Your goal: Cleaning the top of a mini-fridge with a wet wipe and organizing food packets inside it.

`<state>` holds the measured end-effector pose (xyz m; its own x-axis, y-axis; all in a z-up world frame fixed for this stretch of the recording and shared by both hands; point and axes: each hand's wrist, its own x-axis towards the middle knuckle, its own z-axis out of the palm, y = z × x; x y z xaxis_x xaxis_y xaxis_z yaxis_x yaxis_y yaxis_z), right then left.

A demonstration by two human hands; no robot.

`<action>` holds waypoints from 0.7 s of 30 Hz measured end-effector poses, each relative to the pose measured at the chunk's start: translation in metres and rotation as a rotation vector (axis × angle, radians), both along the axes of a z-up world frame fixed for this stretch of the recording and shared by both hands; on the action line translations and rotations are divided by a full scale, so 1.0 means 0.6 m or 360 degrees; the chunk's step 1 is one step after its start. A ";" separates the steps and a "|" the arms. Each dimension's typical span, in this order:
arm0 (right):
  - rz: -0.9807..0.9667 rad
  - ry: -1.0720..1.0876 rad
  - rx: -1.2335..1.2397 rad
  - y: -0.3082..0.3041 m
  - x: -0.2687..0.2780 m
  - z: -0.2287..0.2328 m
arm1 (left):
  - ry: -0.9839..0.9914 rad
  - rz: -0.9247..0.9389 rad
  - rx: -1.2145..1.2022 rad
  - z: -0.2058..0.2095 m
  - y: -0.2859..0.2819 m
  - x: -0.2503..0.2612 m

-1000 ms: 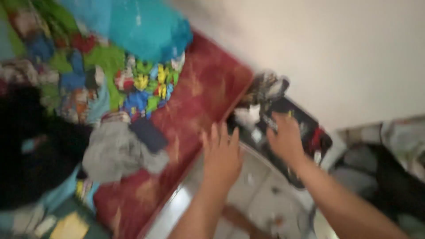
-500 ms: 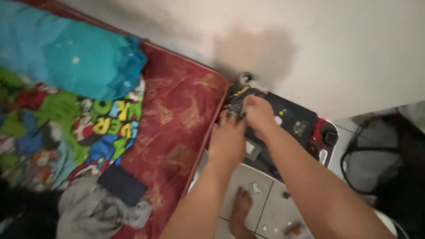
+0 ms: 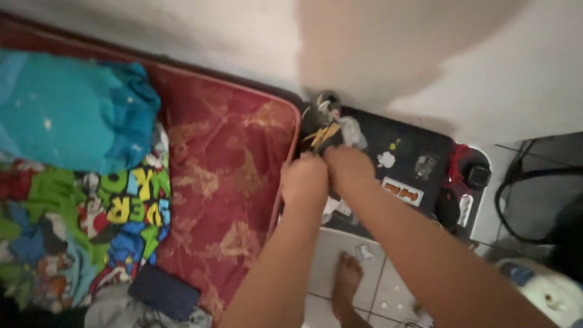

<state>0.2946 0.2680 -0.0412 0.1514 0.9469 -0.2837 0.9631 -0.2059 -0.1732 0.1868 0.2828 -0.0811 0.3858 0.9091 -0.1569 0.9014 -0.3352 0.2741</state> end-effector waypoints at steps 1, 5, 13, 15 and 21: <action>-0.0021 0.0003 0.0011 0.016 0.001 -0.022 | 0.0003 -0.0021 0.0011 0.006 0.008 -0.003; -0.0118 0.0007 -0.0108 0.042 0.000 -0.090 | 0.0082 -0.0215 0.0356 0.001 0.008 -0.020; 0.0002 0.0106 0.0238 0.022 0.013 -0.047 | -0.0079 -0.0170 0.0370 0.017 0.032 -0.034; -0.0029 0.0140 0.0308 0.004 0.032 -0.079 | -0.0048 -0.0233 0.0307 0.017 0.017 -0.037; -0.0095 0.0213 0.0441 -0.043 0.039 -0.083 | -0.0160 -0.0375 0.0312 0.014 0.000 -0.036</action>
